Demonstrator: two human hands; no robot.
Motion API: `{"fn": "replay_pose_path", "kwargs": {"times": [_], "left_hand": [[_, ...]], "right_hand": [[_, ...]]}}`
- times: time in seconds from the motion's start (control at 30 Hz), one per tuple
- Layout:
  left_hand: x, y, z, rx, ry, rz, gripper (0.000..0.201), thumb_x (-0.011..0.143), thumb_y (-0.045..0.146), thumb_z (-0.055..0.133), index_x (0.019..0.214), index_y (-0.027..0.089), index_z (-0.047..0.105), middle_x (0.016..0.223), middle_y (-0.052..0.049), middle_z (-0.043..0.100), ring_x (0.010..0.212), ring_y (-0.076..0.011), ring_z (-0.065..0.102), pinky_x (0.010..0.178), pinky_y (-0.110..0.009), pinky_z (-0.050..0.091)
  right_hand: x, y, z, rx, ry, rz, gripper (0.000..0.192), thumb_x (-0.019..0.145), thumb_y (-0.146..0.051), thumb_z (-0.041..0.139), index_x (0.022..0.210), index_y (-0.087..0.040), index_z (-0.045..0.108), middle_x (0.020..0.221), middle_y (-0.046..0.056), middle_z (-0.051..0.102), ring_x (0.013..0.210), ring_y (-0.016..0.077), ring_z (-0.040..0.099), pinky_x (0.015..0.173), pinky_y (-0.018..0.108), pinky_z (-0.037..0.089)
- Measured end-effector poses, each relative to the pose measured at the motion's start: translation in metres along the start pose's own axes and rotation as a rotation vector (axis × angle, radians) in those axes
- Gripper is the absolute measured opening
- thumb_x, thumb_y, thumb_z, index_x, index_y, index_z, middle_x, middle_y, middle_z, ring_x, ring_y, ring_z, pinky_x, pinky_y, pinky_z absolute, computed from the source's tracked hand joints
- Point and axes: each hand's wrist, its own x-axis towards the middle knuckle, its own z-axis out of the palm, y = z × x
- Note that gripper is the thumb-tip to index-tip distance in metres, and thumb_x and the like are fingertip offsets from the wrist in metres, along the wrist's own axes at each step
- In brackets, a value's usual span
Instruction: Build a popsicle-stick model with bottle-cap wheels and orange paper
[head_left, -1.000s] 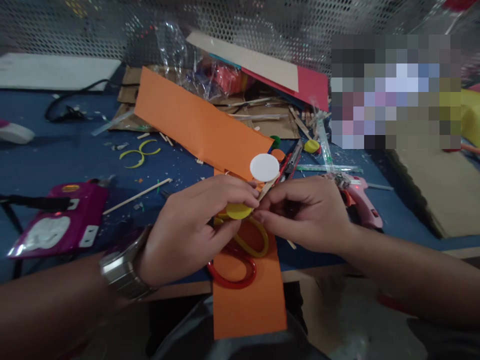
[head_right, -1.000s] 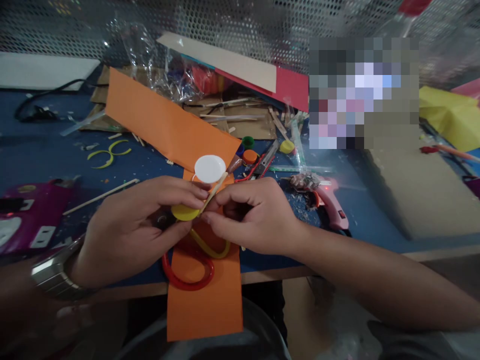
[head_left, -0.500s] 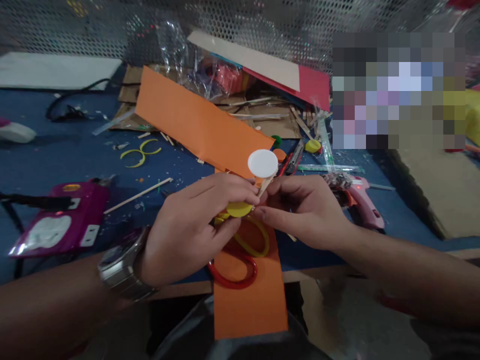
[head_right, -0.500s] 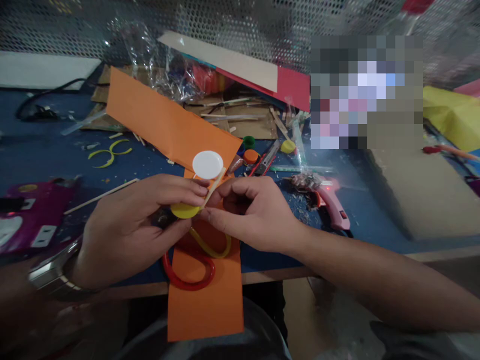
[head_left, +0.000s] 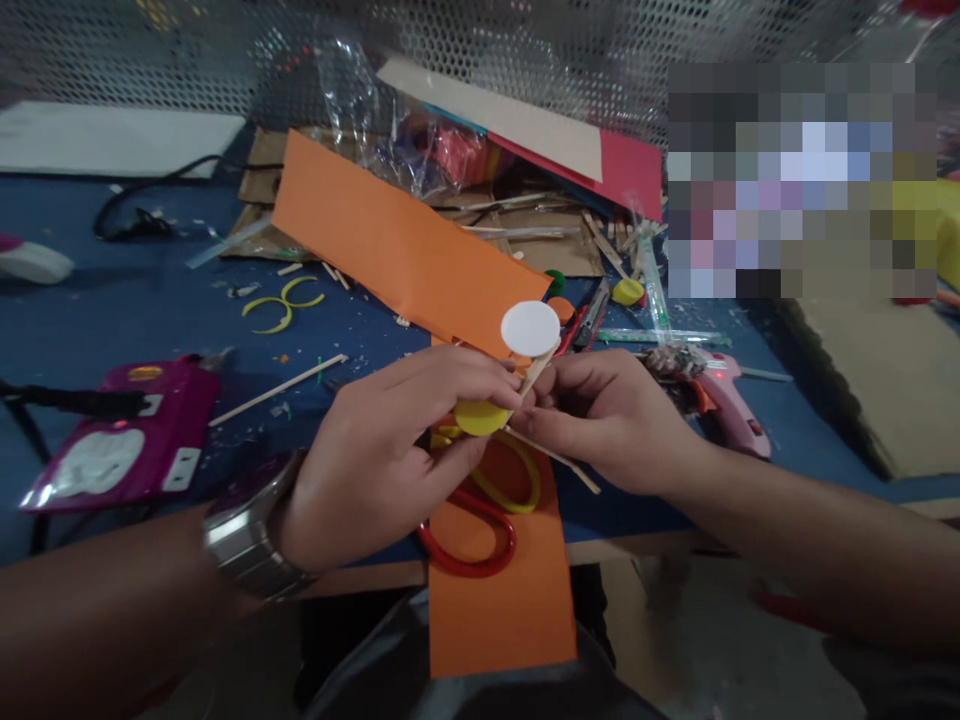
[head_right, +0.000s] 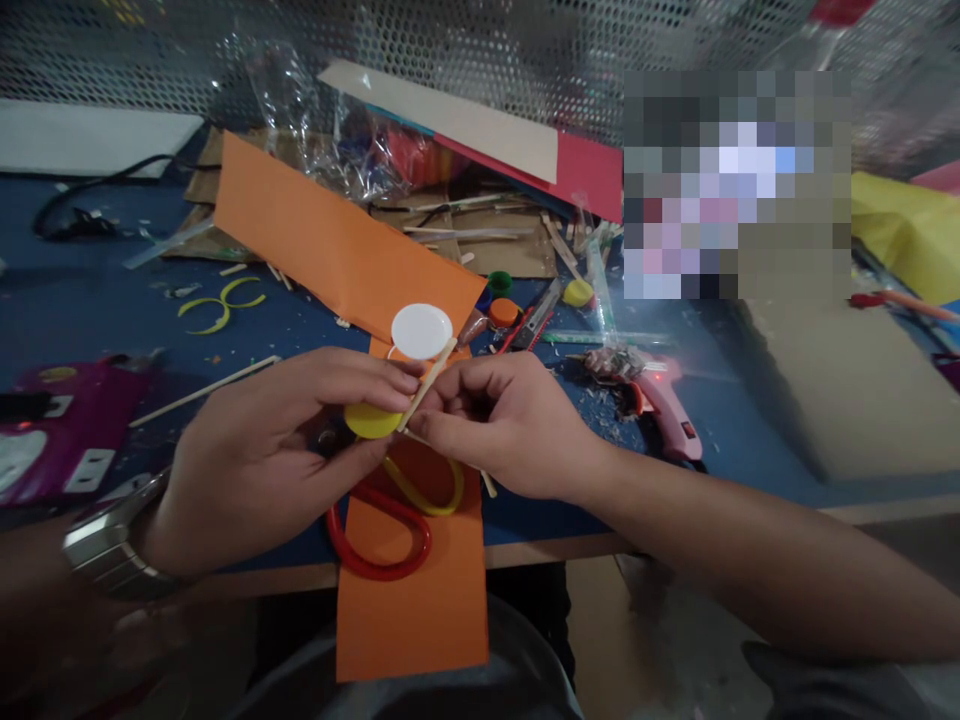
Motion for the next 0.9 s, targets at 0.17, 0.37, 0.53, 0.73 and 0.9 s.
{"fn": "replay_pose_path", "kwargs": {"times": [0.17,0.37,0.53,0.73,0.9], "left_hand": [[-0.0007,0.0016,0.0005,-0.051,-0.013,-0.057,0.03,0.091,0.006,0.074,0.116,0.023,0.072,0.118,-0.003,0.081,0.112,-0.0186,0.077,0.101,-0.032,0.06],[-0.0014,0.002,0.0005,-0.145,-0.017,-0.145,0.031,0.09,0.008,0.075,0.115,0.026,0.072,0.118,-0.002,0.08,0.113,-0.0221,0.076,0.101,-0.039,0.061],[-0.0016,-0.0005,-0.0002,-0.198,0.0,-0.157,0.033,0.09,0.007,0.075,0.116,0.026,0.071,0.121,-0.004,0.078,0.115,-0.0241,0.075,0.099,-0.041,0.061],[-0.001,-0.0003,0.0005,-0.507,0.012,-0.268,0.03,0.094,0.007,0.073,0.117,0.027,0.069,0.123,-0.005,0.073,0.119,-0.0233,0.074,0.097,-0.036,0.065],[0.0052,0.0016,-0.0015,-0.66,0.042,-0.366,0.021,0.095,0.02,0.081,0.112,0.026,0.069,0.114,-0.003,0.072,0.1,-0.0174,0.075,0.083,-0.026,0.067]], "right_hand": [[0.0012,-0.0025,0.0003,0.041,-0.022,0.034,0.02,0.075,-0.024,0.092,0.069,-0.018,0.073,0.059,-0.005,0.054,0.057,0.0102,0.043,0.052,0.025,0.033],[0.0007,-0.0044,-0.0008,0.048,-0.056,0.067,0.02,0.076,-0.025,0.091,0.071,-0.017,0.073,0.056,-0.006,0.053,0.053,0.0091,0.041,0.051,0.025,0.03],[-0.0001,-0.0031,-0.001,0.123,-0.055,0.063,0.019,0.079,-0.025,0.087,0.074,-0.017,0.071,0.061,-0.005,0.055,0.056,0.01,0.044,0.053,0.025,0.031],[0.0035,0.0031,-0.0057,0.335,-0.044,-0.046,0.012,0.089,-0.019,0.069,0.077,-0.019,0.064,0.069,-0.003,0.055,0.064,0.012,0.044,0.062,0.028,0.033],[0.0054,0.0024,-0.0071,0.414,-0.058,-0.028,0.014,0.088,-0.018,0.06,0.075,-0.021,0.057,0.065,-0.002,0.054,0.056,0.0121,0.04,0.055,0.029,0.025]]}}
